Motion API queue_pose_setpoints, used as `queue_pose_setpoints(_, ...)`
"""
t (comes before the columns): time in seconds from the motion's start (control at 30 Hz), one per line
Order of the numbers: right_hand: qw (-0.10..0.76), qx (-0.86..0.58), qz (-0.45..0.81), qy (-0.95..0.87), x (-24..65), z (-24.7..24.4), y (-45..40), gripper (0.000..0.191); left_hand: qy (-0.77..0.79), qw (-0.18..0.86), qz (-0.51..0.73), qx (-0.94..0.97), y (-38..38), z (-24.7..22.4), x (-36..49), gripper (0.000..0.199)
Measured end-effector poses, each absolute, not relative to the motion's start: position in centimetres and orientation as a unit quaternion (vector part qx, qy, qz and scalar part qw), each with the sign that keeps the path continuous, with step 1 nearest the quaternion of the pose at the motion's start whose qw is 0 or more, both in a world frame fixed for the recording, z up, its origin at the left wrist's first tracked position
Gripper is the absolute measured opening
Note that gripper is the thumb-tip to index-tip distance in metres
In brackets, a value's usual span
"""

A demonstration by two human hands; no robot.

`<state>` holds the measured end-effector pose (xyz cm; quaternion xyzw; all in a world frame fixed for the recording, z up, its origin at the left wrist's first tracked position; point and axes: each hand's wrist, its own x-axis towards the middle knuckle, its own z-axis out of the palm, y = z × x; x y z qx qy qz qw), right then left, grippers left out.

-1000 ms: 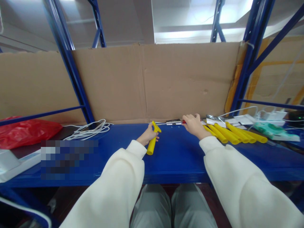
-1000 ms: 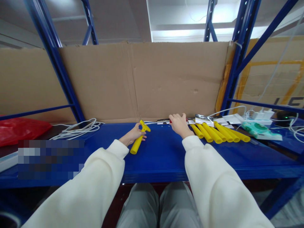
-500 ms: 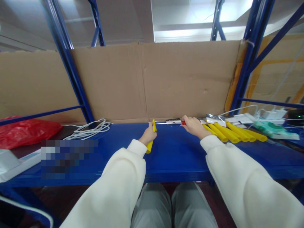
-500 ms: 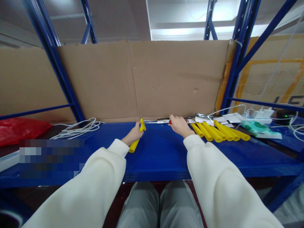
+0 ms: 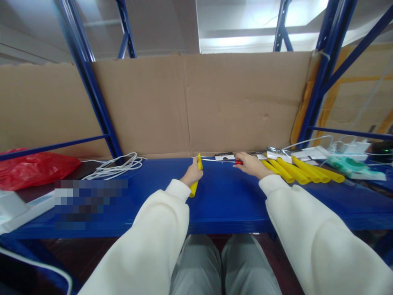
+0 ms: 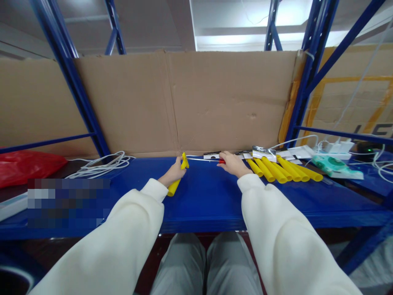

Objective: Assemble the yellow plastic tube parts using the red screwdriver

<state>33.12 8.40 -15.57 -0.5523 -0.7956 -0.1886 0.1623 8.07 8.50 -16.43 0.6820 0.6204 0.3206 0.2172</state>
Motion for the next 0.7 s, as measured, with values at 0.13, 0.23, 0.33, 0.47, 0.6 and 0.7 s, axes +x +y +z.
queue_pose_setpoints(0.13,0.147,-0.594,-0.168,-0.773,32.96,-15.56,8.21,0.022,0.614,0.24,0.329,0.676,8.79,-16.77,7.97,0.058)
queue_pose_setpoints(0.23,0.135,-0.599,-0.163,-0.772,32.67,-15.46,8.21,0.026,0.612,0.249,0.332,0.674,8.9,-16.98,7.89,0.058)
queue_pose_setpoints(0.33,0.131,-0.586,-0.17,-0.782,32.72,-15.46,8.41,0.028,0.606,0.258,0.337,0.673,8.89,-17.12,7.85,0.058)
queue_pose_setpoints(0.47,0.152,-0.566,-0.175,-0.791,33.26,-15.62,8.54,0.022,0.596,0.275,0.344,0.672,8.86,-17.2,7.84,0.058)
queue_pose_setpoints(0.6,0.145,-0.591,-0.176,-0.774,33.32,-15.56,8.2,0.022,0.585,0.299,0.35,0.668,8.99,-17.23,7.78,0.059)
queue_pose_setpoints(0.7,0.132,-0.622,-0.157,-0.755,32.91,-15.47,7.99,0.029,0.576,0.326,0.35,0.663,9.09,-17.13,7.65,0.06)
